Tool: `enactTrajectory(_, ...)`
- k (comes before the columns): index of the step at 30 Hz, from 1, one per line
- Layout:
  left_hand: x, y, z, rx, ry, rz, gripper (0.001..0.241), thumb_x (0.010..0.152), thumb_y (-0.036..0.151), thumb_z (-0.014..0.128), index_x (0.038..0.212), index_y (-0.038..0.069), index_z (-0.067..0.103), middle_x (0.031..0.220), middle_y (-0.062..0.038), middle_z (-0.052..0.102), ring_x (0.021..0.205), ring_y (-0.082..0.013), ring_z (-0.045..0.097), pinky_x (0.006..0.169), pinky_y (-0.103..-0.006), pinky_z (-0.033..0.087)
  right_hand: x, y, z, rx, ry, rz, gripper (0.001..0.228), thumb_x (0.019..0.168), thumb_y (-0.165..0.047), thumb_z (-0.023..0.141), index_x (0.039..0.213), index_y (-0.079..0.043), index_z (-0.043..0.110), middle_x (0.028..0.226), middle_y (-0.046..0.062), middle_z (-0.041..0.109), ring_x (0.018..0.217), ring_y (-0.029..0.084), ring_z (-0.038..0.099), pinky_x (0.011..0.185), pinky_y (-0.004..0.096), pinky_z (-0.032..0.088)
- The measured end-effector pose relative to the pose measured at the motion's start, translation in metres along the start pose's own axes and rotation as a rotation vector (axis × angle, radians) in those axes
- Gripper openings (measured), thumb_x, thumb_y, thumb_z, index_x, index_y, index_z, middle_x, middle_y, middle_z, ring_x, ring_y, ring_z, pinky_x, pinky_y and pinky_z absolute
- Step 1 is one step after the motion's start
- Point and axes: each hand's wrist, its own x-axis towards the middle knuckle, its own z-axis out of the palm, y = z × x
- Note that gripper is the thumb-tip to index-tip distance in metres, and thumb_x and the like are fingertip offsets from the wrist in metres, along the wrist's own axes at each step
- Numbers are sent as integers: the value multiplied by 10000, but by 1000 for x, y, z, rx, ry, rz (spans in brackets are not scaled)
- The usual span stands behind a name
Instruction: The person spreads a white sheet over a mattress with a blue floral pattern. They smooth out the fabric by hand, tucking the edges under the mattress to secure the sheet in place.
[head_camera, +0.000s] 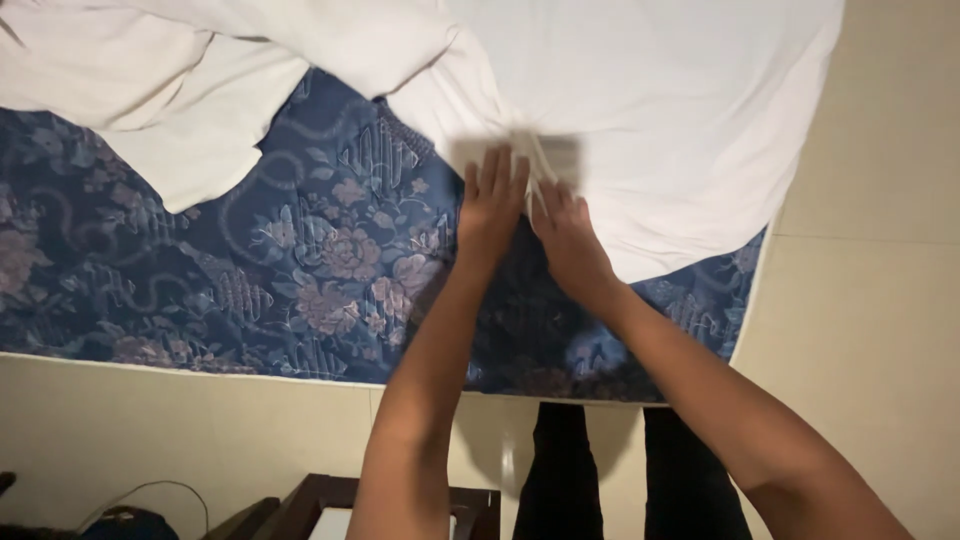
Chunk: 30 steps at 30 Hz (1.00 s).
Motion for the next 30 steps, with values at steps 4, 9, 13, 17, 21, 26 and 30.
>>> enactTrajectory(4, -14, 13, -29, -128, -15, -73, 544, 992, 216, 558, 1505, 50, 483, 1581, -220, 431, 1516, -390, 373, 1211, -588, 345, -17, -3, -6, -73, 24, -56, 683, 846, 21, 520, 1512, 80, 386, 1578, 298, 347, 1440, 504, 356, 1133, 609, 332)
enactTrajectory(9, -27, 6, -41, -151, -121, -103, 552, 981, 193, 548, 1508, 55, 456, 1597, -217, 396, 1513, -383, 357, 1177, -633, 298, -21, -2, 9, 33, -48, -6, 747, 798, 43, 540, 1526, 29, 375, 1608, 280, 333, 1485, 481, 338, 1164, 607, 324)
enactTrajectory(13, -5, -17, -47, -165, 17, -29, 578, 1003, 165, 552, 1571, 117, 453, 1662, -149, 375, 1560, -314, 360, 1261, -610, 271, 3, -19, -16, 53, -15, 101, 809, 721, -24, 613, 1493, 16, 375, 1575, 311, 312, 1479, 501, 314, 1166, 632, 307)
enactTrajectory(17, 7, -27, -24, 108, 88, 105, 551, 1025, 235, 578, 1567, 187, 490, 1674, -71, 372, 1552, -256, 337, 1261, -592, 237, 11, -21, 6, 91, 81, 89, 843, 768, -52, 640, 1539, 58, 317, 1599, 329, 279, 1473, 515, 282, 1164, 648, 271)
enactTrajectory(21, 17, -35, 11, 89, 151, 139, 487, 1065, 295, 583, 1529, 159, 526, 1658, -58, 379, 1546, -245, 320, 1260, -593, 235, 21, -7, 31, 48, 125, 70, 797, 882, -4, 596, 1598, 92, 259, 1651, 318, 265, 1531, 486, 270, 1224, 607, 266)
enactTrajectory(26, 7, -33, 12, 45, 88, 141, 482, 1040, 287, 589, 1507, 173, 549, 1649, -51, 397, 1534, -248, 342, 1248, -601, 236, 12, -6, 19, 18, 29, 30, 831, 813, 4, 573, 1575, 86, 255, 1622, 326, 275, 1512, 494, 285, 1223, 579, 272)
enactTrajectory(30, -7, -29, 13, 36, 54, 119, 488, 1022, 274, 587, 1492, 150, 541, 1640, -80, 404, 1518, -295, 358, 1209, -644, 257, 0, -5, 25, 25, 53, -60, 776, 844, 3, 559, 1557, 99, 270, 1602, 332, 296, 1477, 513, 307, 1206, 574, 272)
